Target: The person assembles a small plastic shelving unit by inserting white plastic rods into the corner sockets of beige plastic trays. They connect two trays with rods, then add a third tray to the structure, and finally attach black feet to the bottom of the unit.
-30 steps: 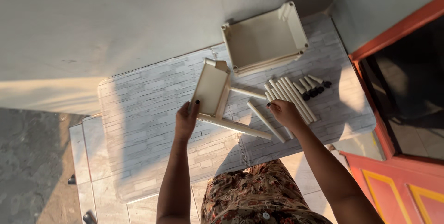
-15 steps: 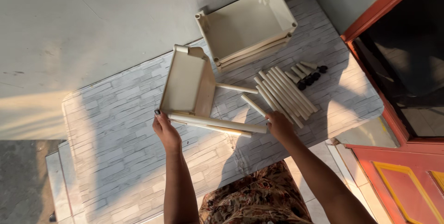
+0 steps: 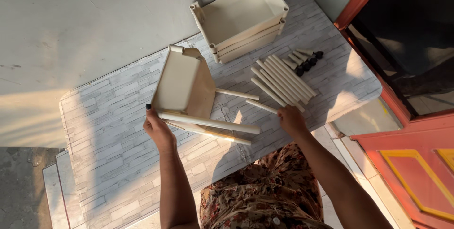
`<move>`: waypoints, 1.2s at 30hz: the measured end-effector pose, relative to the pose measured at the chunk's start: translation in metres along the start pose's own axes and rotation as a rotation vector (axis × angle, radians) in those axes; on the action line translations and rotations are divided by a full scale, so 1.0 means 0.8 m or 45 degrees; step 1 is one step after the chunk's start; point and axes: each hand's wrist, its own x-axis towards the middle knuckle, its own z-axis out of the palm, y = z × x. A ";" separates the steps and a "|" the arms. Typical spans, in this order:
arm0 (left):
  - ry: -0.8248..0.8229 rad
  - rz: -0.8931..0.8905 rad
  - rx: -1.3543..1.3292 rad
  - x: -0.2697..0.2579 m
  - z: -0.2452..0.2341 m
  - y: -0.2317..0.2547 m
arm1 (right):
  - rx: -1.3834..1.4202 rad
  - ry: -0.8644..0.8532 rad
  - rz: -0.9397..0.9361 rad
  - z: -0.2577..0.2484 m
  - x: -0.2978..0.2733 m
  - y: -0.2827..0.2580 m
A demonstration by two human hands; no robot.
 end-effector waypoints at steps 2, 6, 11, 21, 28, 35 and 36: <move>0.021 0.004 -0.010 0.007 -0.004 0.004 | 0.044 0.062 0.014 -0.003 -0.010 0.009; 0.064 -0.018 -0.064 0.018 -0.022 0.024 | 0.049 0.093 0.024 0.002 -0.022 0.017; 0.074 -0.032 -0.061 0.032 -0.034 0.046 | 0.041 0.121 0.078 0.000 -0.014 0.014; -0.060 -0.023 0.024 -0.012 0.008 0.006 | -0.061 0.047 0.065 -0.009 0.041 0.014; -0.214 -0.046 0.043 -0.052 0.073 0.001 | 0.507 0.253 0.120 -0.107 0.054 0.027; -0.355 -0.074 -0.005 -0.076 0.110 0.024 | 0.645 0.531 -0.355 -0.249 -0.016 -0.050; -0.359 -0.050 -0.007 -0.081 0.114 0.027 | 0.611 0.519 -0.347 -0.262 -0.030 -0.067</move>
